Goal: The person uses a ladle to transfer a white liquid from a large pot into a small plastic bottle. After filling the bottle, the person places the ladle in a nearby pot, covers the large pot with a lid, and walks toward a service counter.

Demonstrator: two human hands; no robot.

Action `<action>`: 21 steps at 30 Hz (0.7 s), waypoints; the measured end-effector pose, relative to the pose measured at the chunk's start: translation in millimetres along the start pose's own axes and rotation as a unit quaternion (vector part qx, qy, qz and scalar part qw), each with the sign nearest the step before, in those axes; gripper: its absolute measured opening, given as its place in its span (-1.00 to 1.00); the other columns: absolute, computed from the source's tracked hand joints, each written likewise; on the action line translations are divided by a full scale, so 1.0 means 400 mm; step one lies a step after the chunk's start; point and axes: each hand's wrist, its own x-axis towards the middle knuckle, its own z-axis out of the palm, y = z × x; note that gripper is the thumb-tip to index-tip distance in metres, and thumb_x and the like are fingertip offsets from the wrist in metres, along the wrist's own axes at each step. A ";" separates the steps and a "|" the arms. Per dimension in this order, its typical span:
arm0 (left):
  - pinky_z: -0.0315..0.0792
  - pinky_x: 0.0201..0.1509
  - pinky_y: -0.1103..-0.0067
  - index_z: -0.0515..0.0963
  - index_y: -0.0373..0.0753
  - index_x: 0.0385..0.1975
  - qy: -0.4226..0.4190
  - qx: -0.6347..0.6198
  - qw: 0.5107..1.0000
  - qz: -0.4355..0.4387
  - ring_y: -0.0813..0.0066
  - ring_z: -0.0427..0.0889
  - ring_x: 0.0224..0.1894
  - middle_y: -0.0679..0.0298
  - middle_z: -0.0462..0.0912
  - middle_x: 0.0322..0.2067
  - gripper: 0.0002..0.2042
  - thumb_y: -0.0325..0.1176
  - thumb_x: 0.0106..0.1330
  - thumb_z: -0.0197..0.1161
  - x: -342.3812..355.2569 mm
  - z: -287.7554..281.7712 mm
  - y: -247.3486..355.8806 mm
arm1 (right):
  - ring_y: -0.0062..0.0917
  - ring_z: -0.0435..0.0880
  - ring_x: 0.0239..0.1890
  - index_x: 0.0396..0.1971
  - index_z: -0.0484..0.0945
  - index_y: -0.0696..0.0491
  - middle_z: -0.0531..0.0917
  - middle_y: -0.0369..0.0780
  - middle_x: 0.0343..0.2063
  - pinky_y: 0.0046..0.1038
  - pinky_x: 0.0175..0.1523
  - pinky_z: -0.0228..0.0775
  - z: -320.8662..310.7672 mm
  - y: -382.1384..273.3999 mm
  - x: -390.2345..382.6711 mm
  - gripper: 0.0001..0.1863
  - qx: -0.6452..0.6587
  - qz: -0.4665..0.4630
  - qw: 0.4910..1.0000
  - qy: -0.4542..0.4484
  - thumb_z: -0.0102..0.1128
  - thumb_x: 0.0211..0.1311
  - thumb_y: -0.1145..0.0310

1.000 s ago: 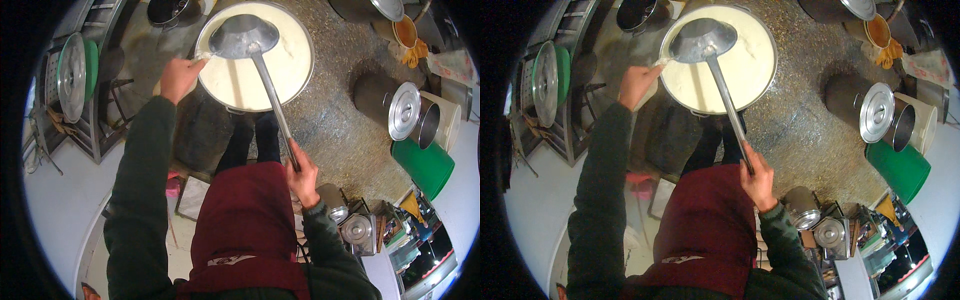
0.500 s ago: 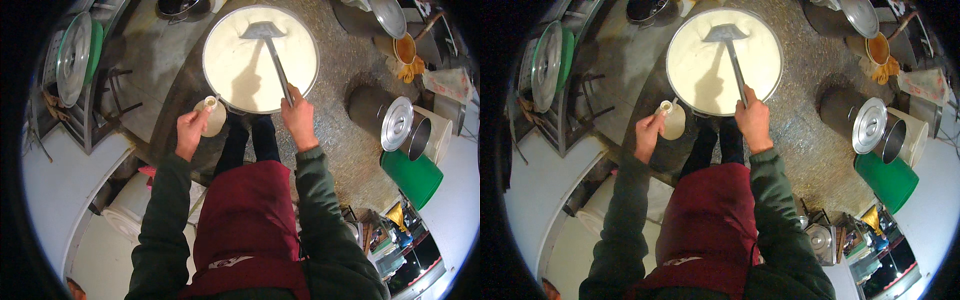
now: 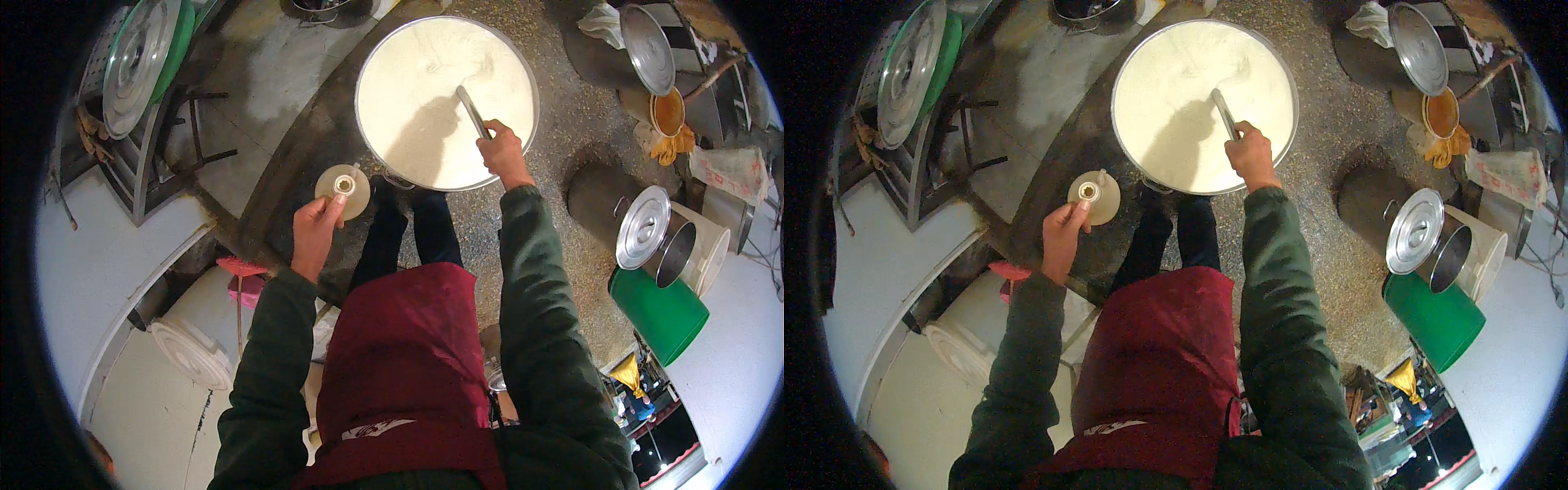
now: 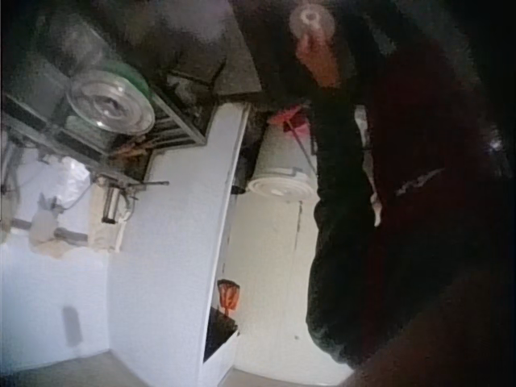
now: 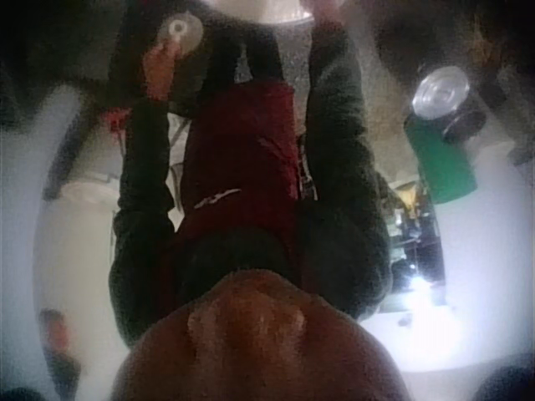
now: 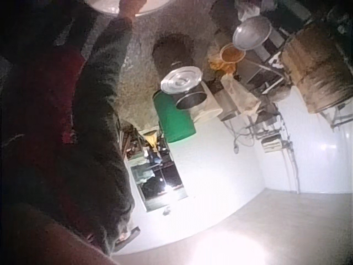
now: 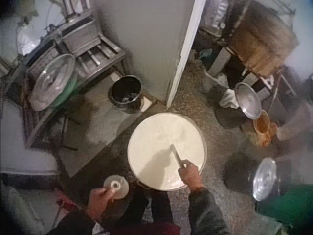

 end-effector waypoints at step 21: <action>0.55 -0.15 0.18 0.75 -0.43 -0.39 -0.132 0.354 0.926 0.013 -0.06 0.75 -0.33 -0.11 0.75 -0.45 -0.41 0.16 0.37 0.41 0.271 0.160 0.206 | 0.17 0.75 0.10 0.40 0.59 0.07 0.77 0.18 0.04 -0.01 0.18 0.65 0.152 0.130 -0.441 -0.34 0.088 -0.015 0.995 -0.034 0.36 0.23 0.48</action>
